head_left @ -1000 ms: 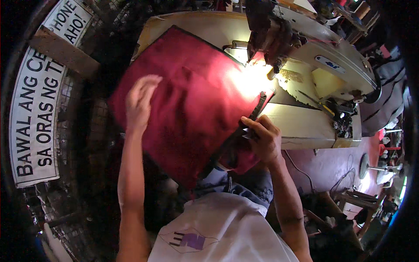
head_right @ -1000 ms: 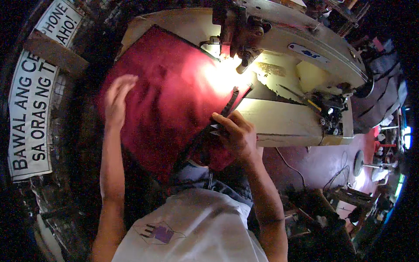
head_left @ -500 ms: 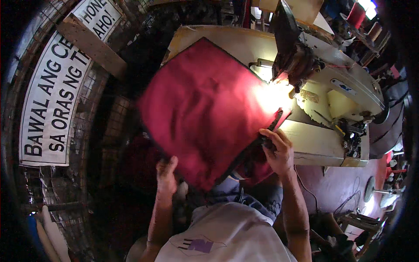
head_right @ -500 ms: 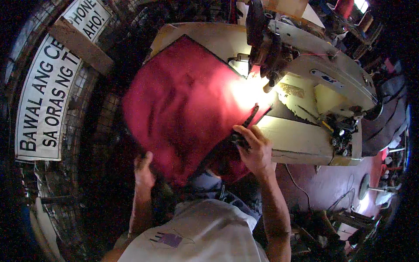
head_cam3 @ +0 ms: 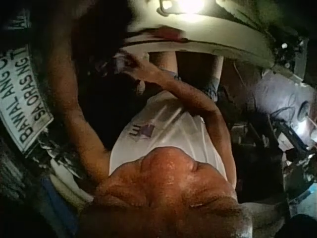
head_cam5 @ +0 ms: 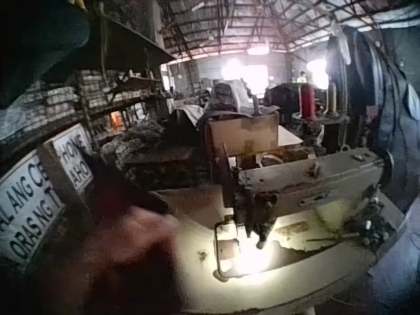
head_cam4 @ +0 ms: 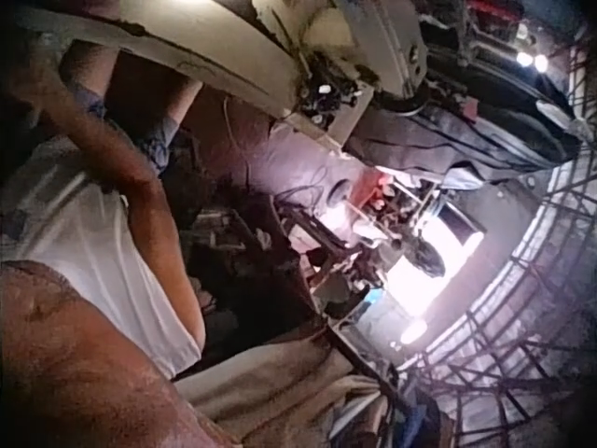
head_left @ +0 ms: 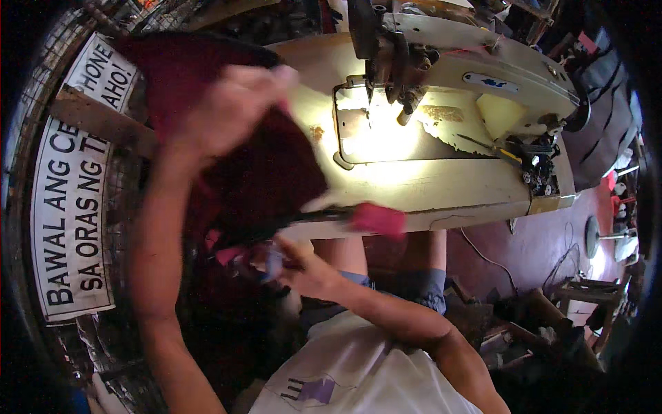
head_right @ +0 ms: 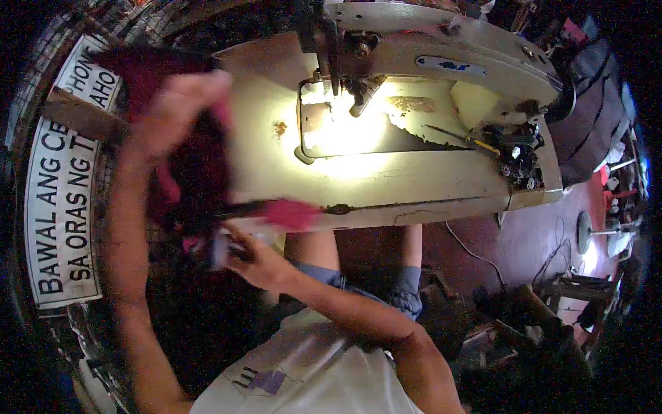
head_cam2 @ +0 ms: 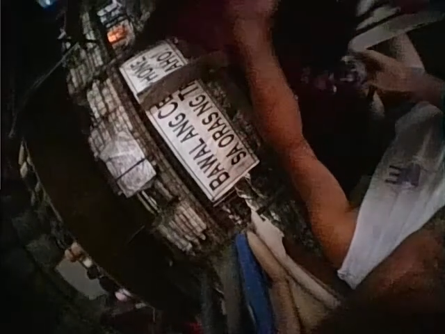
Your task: Sew components of a leather bag using an industrial sewing machine.
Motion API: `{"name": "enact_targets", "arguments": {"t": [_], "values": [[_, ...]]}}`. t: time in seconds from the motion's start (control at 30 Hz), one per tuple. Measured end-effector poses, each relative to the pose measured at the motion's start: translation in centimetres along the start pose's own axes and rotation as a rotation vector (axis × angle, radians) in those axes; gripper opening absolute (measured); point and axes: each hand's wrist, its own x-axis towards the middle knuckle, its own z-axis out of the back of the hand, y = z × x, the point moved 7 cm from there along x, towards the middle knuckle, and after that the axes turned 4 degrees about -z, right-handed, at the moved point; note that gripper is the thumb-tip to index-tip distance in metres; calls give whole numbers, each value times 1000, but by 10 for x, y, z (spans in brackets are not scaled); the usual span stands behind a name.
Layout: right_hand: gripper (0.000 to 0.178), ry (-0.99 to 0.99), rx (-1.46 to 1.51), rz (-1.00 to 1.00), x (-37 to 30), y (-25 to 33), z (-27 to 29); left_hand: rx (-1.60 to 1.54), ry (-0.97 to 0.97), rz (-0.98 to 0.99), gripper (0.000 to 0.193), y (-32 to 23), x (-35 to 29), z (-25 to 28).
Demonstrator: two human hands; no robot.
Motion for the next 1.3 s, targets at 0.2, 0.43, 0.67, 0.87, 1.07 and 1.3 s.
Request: {"name": "enact_targets", "arguments": {"t": [0.2,0.43,0.67,0.87,1.07,1.3], "values": [[27,-107,-481,-398,-112,17,112,459,-51,-234,32,75,14,-129],[21,-400,-722,-544,-140,110,166,484,-404,-289,26,100,21,-123],[31,-593,-1347,351,-51,186,171,528,-391,-245,28,115,32,-120],[52,-225,-894,-284,7,142,197,521,-277,-172,31,106,38,-112],[44,-448,-784,-106,-14,130,205,315,-307,-304,25,-3,-8,-144],[35,-703,-840,-71,-36,129,192,112,-278,-204,20,-8,-22,-186]]}}
